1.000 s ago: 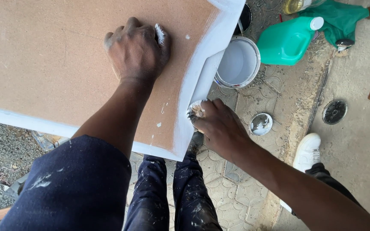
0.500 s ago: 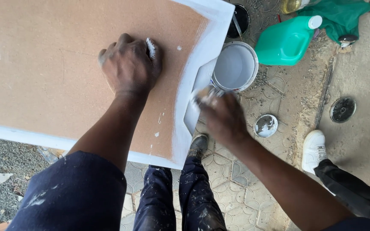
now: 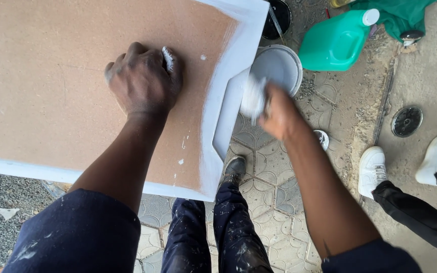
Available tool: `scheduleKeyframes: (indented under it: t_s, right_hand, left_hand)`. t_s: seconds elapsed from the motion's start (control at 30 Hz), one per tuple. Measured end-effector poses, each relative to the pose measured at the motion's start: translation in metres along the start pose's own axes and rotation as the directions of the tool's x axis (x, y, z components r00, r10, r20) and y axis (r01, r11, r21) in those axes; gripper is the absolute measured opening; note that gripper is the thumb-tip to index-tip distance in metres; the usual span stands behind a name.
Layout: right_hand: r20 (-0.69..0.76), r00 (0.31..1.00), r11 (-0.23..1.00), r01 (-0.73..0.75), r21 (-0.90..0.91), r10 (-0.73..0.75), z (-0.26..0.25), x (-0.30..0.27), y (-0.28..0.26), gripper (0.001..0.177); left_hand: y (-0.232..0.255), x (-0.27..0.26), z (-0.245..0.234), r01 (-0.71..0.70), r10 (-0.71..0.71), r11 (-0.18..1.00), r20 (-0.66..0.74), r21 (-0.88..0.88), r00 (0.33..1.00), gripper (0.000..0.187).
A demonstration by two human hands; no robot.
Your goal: The person paints the edges of a rectangular wooden board white using a cloth. They repeatedly dip the cloth into a bucket of white paint and apply it to the board's perimeter, holding the board steady with their left hand.
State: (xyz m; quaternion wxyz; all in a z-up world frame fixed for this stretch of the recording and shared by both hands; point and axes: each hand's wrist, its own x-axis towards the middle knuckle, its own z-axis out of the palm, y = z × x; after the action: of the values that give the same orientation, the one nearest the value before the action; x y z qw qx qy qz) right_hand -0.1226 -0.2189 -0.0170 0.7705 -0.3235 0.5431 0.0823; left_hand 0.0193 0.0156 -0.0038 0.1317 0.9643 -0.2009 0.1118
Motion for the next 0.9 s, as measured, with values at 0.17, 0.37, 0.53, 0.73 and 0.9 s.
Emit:
scheduleKeyframes:
  t_s: [0.17,0.37,0.53,0.73,0.9]
  right_hand:
    - [-0.065,0.995,0.818,-0.095,-0.568,0.071,-0.013,-0.074,0.034,0.038]
    - [-0.069,0.949,0.853,0.243,-0.461,-0.308,0.043,-0.059,-0.020,0.038]
    - [0.004,0.968,0.591,0.156,-0.792,-0.250,0.005,-0.123,0.069,0.030]
    - [0.710,0.398,-0.503,0.511,-0.698,-0.581,-0.007,-0.076,0.070,0.071]
    - [0.561,0.191,-0.425,0.473,-0.772,-0.806,0.039,-0.055,-0.036,0.025]
  left_hand:
    - [-0.001,0.002,0.003,0.018,-0.018,1.000,0.004,0.000,1.000,0.038]
    - [0.000,0.004,0.001,0.018,-0.018,1.000,0.030,-0.014,0.999,0.042]
    - [-0.002,0.004,0.001,0.020,-0.019,0.999,0.031,-0.034,0.999,0.042]
    - [-0.002,0.001,0.005,0.008,-0.008,0.999,-0.004,-0.038,1.000,0.041]
    - [0.001,0.007,-0.004,0.039,-0.032,0.995,0.079,-0.092,0.996,0.047]
